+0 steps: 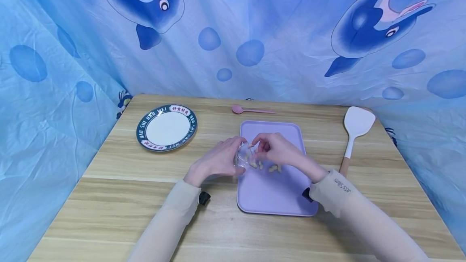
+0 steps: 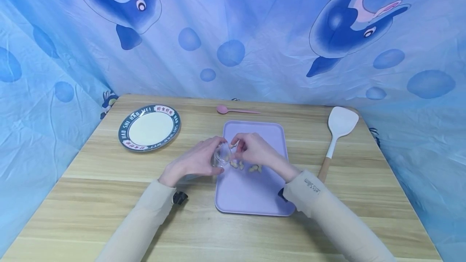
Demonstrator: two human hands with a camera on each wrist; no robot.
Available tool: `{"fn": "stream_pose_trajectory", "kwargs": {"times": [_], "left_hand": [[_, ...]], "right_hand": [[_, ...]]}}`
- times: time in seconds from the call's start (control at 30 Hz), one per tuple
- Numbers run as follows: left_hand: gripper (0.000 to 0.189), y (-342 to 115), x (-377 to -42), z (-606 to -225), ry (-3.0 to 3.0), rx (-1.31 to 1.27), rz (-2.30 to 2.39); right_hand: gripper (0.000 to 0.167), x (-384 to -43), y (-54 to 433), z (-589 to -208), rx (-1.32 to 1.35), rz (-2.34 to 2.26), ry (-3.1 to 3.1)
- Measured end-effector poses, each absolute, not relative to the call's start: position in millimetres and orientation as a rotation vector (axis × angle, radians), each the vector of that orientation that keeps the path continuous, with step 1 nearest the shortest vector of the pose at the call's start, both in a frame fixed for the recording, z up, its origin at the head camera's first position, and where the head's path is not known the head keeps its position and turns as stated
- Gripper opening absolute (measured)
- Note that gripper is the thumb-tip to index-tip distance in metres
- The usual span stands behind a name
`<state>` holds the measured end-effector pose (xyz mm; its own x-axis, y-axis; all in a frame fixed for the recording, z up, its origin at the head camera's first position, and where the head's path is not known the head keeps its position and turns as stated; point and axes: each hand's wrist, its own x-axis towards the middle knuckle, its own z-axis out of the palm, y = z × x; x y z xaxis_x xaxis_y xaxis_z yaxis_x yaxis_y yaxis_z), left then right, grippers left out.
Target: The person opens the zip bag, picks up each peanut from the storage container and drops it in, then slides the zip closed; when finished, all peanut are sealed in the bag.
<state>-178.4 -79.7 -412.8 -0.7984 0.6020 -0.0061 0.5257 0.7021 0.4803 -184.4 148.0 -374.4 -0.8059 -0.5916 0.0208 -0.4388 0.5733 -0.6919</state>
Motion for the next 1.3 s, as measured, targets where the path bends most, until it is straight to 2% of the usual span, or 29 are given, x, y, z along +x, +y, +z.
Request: {"fn": "stream_pose_trajectory", "kwargs": {"times": [0.27,0.53,0.87,1.3], "left_hand": [[0.082,-80,-179,-414,2.735,0.899,0.721],[0.083,-81,-179,-414,2.732,0.895,0.724],[0.082,-81,-179,-413,2.734,0.896,0.708],[0.081,-81,-178,-413,2.732,0.897,0.711]], "right_hand": [[0.027,-192,161,-372,-0.792,-1.069,2.663],[0.025,-204,182,-378,-0.888,-1.068,2.692],[0.027,-222,213,-403,-1.051,-0.956,2.44],[0.028,-219,211,-415,-1.004,-0.876,2.428]]}}
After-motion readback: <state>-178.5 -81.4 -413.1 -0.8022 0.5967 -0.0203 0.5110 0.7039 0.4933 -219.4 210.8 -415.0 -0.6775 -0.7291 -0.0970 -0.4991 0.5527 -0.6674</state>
